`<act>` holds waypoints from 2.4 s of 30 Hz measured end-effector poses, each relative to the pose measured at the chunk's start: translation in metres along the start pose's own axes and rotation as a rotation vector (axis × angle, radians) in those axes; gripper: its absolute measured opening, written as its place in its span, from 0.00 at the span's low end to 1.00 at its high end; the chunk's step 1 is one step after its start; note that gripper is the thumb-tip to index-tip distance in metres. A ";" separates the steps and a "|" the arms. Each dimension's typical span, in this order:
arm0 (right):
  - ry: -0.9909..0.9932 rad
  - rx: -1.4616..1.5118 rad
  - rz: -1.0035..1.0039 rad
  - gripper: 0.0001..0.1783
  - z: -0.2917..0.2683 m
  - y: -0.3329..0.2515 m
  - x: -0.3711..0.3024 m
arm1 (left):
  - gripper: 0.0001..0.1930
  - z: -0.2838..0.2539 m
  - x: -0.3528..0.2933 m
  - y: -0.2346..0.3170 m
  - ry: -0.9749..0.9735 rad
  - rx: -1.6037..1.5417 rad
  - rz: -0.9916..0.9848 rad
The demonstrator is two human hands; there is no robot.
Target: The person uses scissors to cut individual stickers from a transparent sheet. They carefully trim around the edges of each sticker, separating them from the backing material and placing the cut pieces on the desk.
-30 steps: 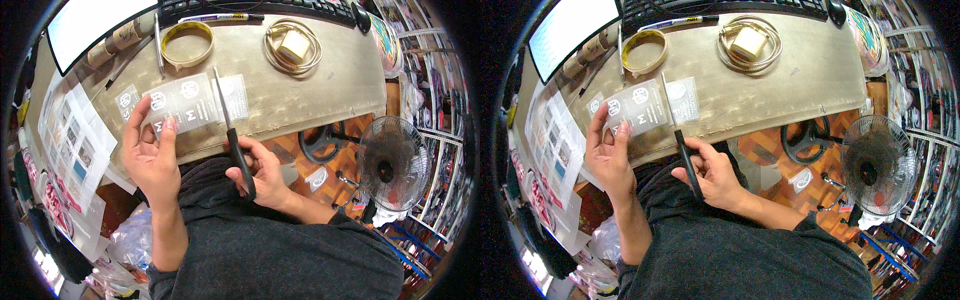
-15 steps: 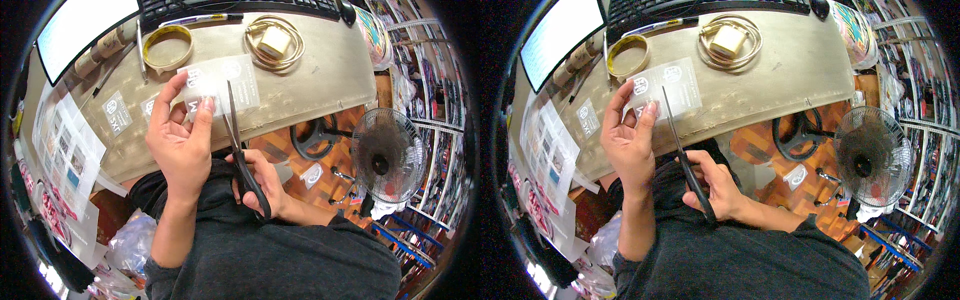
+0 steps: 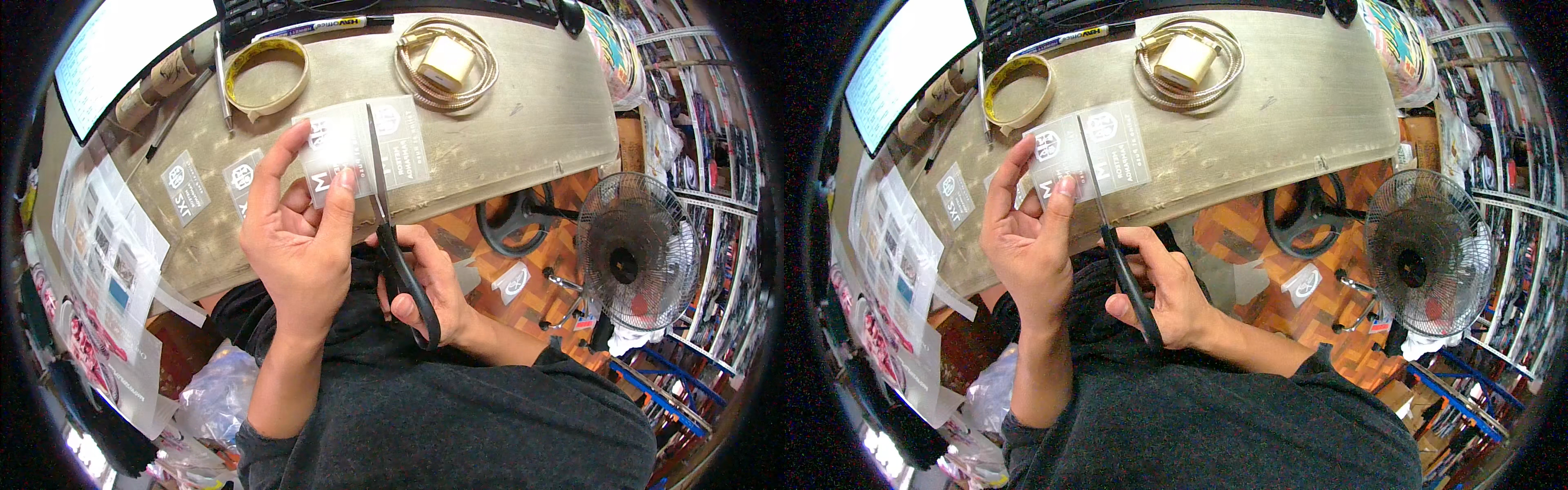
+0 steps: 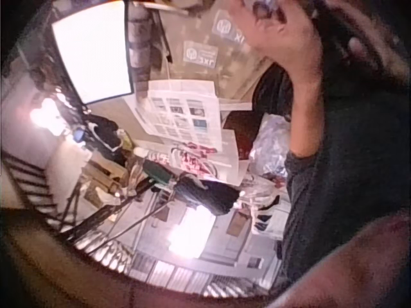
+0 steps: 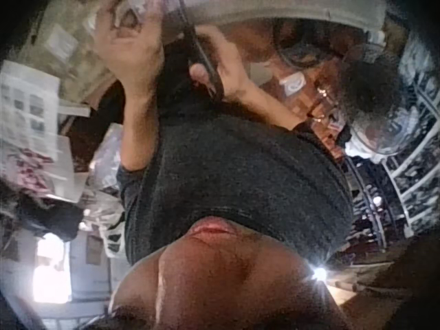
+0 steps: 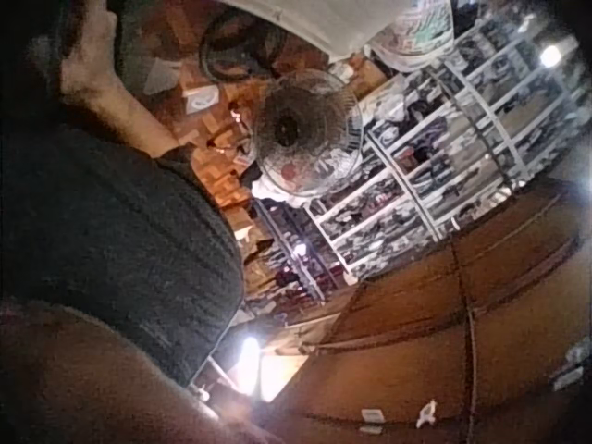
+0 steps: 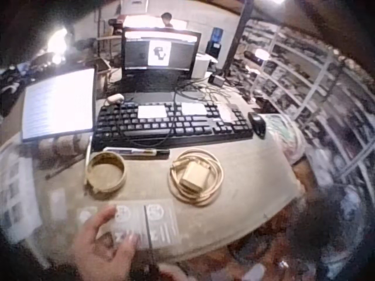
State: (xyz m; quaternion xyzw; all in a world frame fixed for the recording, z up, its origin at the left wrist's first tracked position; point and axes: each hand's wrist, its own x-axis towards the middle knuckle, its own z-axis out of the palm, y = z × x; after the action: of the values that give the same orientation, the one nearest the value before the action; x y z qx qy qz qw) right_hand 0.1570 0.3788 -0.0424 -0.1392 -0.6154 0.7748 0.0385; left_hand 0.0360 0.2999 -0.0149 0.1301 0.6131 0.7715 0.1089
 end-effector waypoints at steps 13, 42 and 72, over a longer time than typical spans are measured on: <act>-0.003 -0.053 0.035 0.35 0.002 0.002 -0.001 | 0.23 -0.006 0.001 -0.005 -0.006 0.046 0.066; 0.156 0.056 0.131 0.29 0.006 -0.003 0.003 | 0.21 -0.004 0.000 -0.005 -0.035 0.080 -0.081; 0.328 -1.433 -0.323 0.19 -0.116 -0.103 0.023 | 0.35 -0.045 0.000 0.016 -0.552 1.257 0.395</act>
State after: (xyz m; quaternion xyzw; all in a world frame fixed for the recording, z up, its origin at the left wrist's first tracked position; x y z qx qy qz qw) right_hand 0.1534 0.5181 0.0298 -0.1520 -0.9681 0.1388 0.1429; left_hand 0.0209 0.2545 -0.0093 0.4673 0.8569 0.2165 0.0227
